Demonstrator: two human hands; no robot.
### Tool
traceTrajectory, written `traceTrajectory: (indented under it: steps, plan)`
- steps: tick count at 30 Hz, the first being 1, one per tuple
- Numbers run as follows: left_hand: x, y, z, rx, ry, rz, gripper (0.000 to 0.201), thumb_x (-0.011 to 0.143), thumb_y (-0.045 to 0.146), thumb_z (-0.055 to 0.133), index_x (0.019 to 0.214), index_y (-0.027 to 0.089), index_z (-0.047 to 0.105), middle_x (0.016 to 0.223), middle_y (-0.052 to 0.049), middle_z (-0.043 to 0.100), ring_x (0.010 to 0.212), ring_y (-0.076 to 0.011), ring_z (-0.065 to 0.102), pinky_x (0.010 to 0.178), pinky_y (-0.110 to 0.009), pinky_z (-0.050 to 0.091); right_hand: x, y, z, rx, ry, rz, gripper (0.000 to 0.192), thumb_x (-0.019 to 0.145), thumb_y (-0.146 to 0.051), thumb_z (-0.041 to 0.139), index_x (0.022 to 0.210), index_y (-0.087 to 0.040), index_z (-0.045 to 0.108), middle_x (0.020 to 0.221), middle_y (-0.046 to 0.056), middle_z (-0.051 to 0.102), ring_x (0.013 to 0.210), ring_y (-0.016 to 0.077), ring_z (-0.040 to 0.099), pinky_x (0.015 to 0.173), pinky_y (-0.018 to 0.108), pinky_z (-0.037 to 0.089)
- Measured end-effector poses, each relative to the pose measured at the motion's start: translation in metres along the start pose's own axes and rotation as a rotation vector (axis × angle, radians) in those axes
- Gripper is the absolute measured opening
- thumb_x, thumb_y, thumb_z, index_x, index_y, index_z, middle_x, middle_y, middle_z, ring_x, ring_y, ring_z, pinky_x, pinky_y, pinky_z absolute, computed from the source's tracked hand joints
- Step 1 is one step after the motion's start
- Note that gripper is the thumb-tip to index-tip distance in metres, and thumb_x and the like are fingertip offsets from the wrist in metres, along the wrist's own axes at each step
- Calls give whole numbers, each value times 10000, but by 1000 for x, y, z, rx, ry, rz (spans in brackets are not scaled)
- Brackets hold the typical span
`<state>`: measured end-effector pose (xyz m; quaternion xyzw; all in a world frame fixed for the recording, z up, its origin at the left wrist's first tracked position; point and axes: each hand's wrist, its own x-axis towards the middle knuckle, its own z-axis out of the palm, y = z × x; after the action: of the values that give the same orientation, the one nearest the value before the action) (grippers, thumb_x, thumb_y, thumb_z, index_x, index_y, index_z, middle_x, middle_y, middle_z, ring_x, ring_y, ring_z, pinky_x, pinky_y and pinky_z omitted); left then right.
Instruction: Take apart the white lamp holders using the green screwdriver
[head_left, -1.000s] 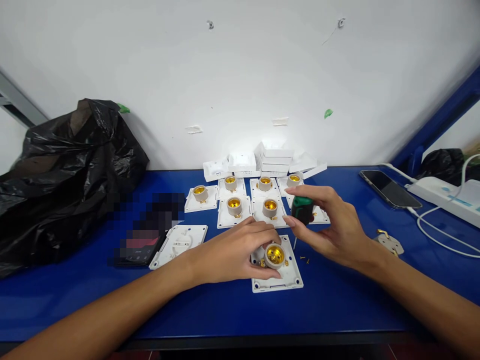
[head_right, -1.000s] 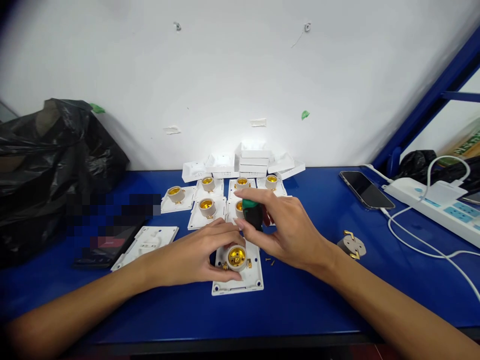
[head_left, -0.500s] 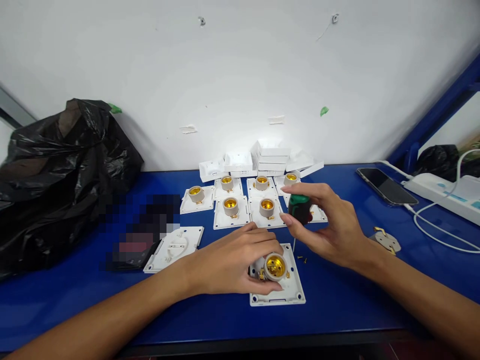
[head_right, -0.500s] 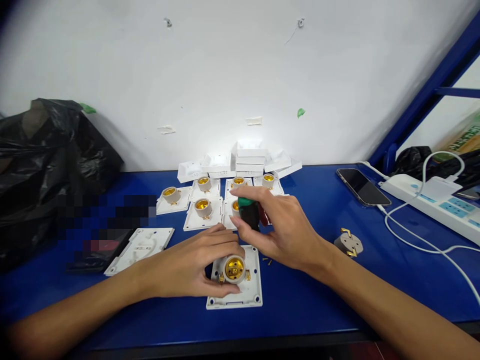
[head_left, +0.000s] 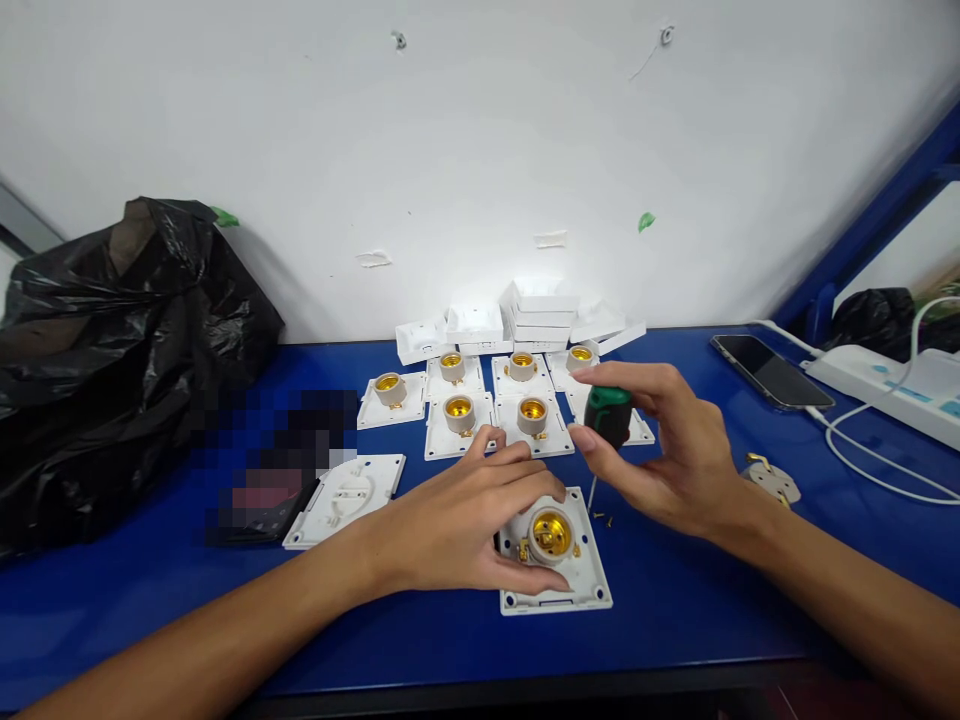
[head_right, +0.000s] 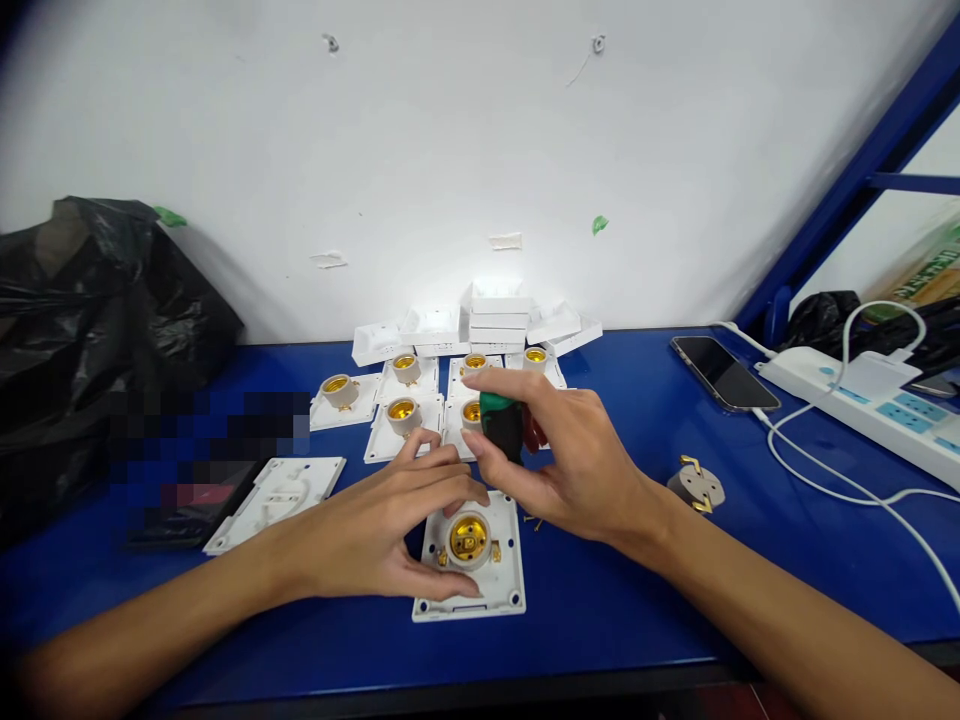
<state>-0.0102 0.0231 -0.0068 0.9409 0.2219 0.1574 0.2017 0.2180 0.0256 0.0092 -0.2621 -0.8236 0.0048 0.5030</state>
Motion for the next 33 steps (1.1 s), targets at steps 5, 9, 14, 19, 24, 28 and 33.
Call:
traceTrajectory:
  steps: [5, 9, 14, 19, 24, 28, 33]
  plan:
    - [1, -1, 2, 82, -39, 22, 425, 860, 524, 813, 998, 197, 578, 974, -25, 685, 991, -252, 641, 1123, -467, 261, 1, 0, -1, -31, -33, -7, 341, 947, -198, 657, 1264, -245, 540, 843, -20, 716, 551, 118, 622, 500, 269, 532]
    - [1, -3, 3, 103, -36, 55, 380, 907, 515, 766, 963, 192, 573, 936, -22, 676, 949, -239, 650, 1097, -461, 284, 3, -1, -2, -84, -59, -18, 295, 963, -198, 632, 1243, -239, 549, 724, -48, 679, 563, 123, 646, 510, 247, 533]
    - [1, -3, 4, 125, -36, 49, 355, 924, 497, 753, 1006, 196, 584, 940, -24, 686, 945, -236, 649, 1078, -441, 306, 4, -2, -2, -79, -31, -34, 309, 948, -185, 650, 1239, -245, 563, 743, -42, 697, 571, 127, 659, 504, 247, 541]
    - [1, -4, 5, 120, -14, 7, 357, 924, 465, 774, 1053, 185, 594, 971, -31, 672, 919, -223, 647, 1079, -426, 309, 2, 0, -2, -53, 18, -29, 388, 912, -159, 687, 1267, -265, 569, 910, -10, 744, 564, 126, 639, 465, 269, 537]
    - [1, -1, 3, -25, -14, -106, 395, 913, 425, 798, 1157, 209, 576, 1004, -14, 657, 932, -211, 627, 1153, -465, 256, 0, 3, -1, 48, 203, 99, 435, 887, -165, 737, 1281, -298, 607, 1031, 15, 690, 608, 125, 609, 452, 286, 515]
    - [2, 2, 1, -197, 32, -208, 435, 895, 434, 807, 1221, 247, 587, 1011, 1, 597, 972, -206, 595, 1155, -465, 285, 5, 5, -2, 167, 351, 190, 392, 897, -164, 732, 1251, -291, 624, 923, 15, 609, 636, 143, 610, 483, 306, 522]
    - [4, -1, 4, -333, 171, -207, 242, 939, 319, 740, 1154, 240, 661, 991, -9, 581, 918, -180, 553, 888, -323, 447, 10, 4, -2, 257, 422, 211, 306, 950, -191, 685, 1225, -303, 612, 824, 0, 569, 602, 152, 616, 495, 323, 535]
